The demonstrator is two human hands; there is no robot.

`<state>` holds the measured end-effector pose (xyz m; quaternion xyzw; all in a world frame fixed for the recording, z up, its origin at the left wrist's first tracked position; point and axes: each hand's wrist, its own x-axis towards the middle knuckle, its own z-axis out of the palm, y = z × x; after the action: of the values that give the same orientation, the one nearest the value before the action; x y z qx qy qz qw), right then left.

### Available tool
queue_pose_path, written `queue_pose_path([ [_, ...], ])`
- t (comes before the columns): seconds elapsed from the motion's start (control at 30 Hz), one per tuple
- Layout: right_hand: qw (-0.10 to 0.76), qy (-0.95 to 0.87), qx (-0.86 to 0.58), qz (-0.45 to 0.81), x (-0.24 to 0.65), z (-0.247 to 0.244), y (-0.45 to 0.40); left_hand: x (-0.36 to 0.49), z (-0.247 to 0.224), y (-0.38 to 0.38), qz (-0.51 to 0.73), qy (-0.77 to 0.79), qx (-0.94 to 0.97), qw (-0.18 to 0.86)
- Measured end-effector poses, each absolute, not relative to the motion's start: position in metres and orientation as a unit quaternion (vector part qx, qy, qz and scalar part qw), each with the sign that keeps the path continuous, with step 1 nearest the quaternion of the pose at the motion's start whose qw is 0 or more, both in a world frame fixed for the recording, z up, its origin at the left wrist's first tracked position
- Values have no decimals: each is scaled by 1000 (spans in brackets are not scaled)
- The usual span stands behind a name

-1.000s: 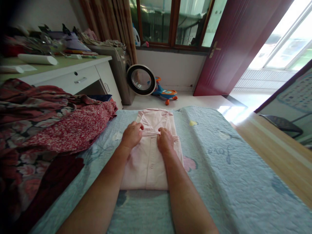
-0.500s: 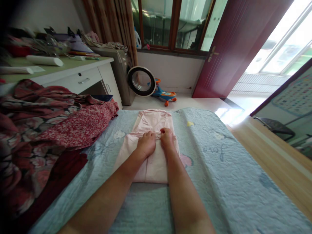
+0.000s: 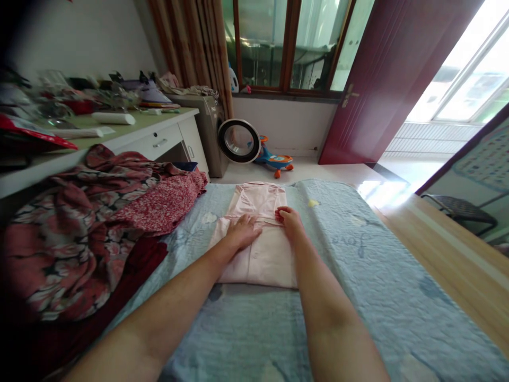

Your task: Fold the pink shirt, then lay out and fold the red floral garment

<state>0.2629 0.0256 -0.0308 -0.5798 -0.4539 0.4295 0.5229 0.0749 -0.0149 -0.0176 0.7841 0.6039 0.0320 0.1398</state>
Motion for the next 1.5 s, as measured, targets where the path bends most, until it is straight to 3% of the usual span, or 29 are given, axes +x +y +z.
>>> queue_pose_path([
  [0.2,558,-417,-600,394,298,-27,-1,57,-30,-20,86,565,816,84],
  [0.3,530,-476,-620,328,306,-27,-31,59,-30,-20,109,574,808,68],
  [0.4,418,-641,-618,183,302,-22,-73,58,-24,-29,155,572,805,34],
  [0.57,188,-816,-532,123,281,-1,-145,46,-8,-77,153,455,873,80],
  [0.77,72,-855,-507,78,266,4,-176,32,-8,-143,71,361,925,97],
  [1.0,47,-848,-527,24,254,-1,-178,40,-14,-156,63,409,910,17],
  [1.5,85,-837,-540,0,230,-1,-172,20,-19,-155,103,436,894,-23],
])
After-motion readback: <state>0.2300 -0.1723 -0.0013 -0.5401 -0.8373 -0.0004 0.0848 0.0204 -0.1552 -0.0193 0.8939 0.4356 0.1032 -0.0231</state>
